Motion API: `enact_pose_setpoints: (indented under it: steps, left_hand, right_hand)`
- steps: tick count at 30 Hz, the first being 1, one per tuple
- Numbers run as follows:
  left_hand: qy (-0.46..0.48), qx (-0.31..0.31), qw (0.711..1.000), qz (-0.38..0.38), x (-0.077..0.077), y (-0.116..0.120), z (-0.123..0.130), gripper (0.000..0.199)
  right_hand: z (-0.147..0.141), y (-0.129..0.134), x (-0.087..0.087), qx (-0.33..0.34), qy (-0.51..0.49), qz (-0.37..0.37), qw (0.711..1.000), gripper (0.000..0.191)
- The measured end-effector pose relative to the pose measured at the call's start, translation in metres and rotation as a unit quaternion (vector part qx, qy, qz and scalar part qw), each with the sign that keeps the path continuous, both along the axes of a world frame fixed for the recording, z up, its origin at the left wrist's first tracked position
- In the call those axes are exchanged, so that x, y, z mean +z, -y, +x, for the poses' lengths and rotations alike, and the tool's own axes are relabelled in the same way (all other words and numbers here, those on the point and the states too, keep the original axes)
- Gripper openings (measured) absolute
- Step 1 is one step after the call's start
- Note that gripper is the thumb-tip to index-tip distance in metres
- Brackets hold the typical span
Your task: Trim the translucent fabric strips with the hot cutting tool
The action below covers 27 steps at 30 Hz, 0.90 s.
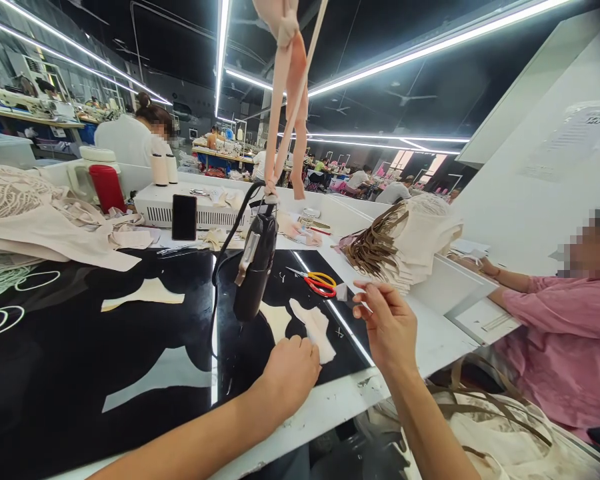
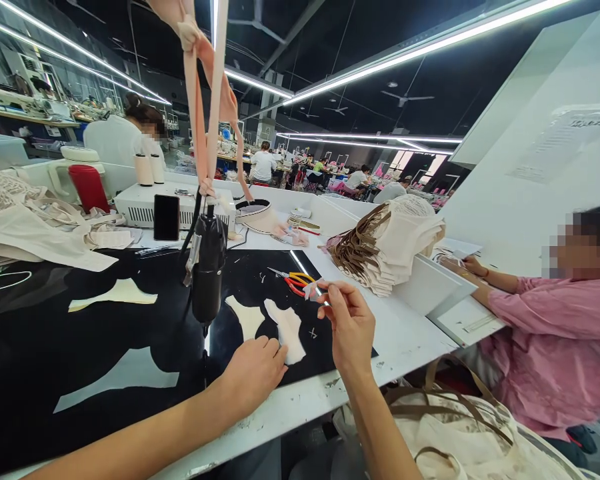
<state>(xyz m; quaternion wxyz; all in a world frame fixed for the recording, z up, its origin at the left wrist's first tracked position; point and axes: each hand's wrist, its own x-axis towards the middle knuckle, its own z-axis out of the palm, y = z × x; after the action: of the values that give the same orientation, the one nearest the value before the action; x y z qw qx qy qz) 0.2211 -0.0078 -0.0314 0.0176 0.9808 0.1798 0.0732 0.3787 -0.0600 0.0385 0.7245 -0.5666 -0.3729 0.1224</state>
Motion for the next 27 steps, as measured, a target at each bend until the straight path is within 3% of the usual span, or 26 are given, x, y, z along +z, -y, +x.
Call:
enact_pose_setpoints:
  steps: [3, 6, 9, 13, 15, 17, 21, 23, 27]
  left_hand:
    - [0.016, -0.013, 1.0, 0.008, 0.005, 0.0, -0.009, 0.016]
    - [0.049, -0.047, 0.998, 0.013, 0.016, 0.0, -0.033, 0.021]
    - [0.166, -0.061, 0.983, -0.053, 0.029, 0.004, -0.067, 0.021]
    - [0.316, 0.027, 0.926, -0.206, 0.042, 0.01, -0.107, 0.015]
    - [0.329, 0.051, 0.893, -0.303, 0.048, 0.012, -0.118, 0.012]
    - [0.321, 0.047, 0.851, -0.414, 0.053, 0.013, -0.124, 0.022]
    - [0.295, 0.038, 0.757, -0.582, 0.061, 0.01, -0.126, 0.033]
    - [0.285, 0.053, 0.74, -0.607, 0.062, 0.008, -0.128, 0.03]
    - [0.271, 0.08, 0.746, -0.603, 0.057, 0.004, -0.14, 0.021]
  right_hand:
    - [-0.011, 0.011, 0.009, 0.03, -0.025, 0.015, 0.999, 0.029]
    - [-0.023, 0.03, 0.009, 0.081, -0.036, -0.022, 0.996, 0.026]
    - [-0.037, 0.047, 0.001, 0.139, -0.042, -0.084, 0.986, 0.024]
    - [-0.06, 0.056, -0.009, 0.252, -0.07, -0.14, 0.955, 0.025]
    - [-0.074, 0.055, -0.009, 0.3, -0.098, -0.145, 0.938, 0.027]
    - [-0.088, 0.054, -0.006, 0.327, -0.121, -0.155, 0.924, 0.029]
    - [-0.107, 0.053, -0.001, 0.333, -0.151, -0.181, 0.913, 0.034]
    - [-0.112, 0.053, -0.001, 0.331, -0.161, -0.192, 0.91, 0.037]
    - [-0.117, 0.053, -0.005, 0.31, -0.172, -0.207, 0.912, 0.041]
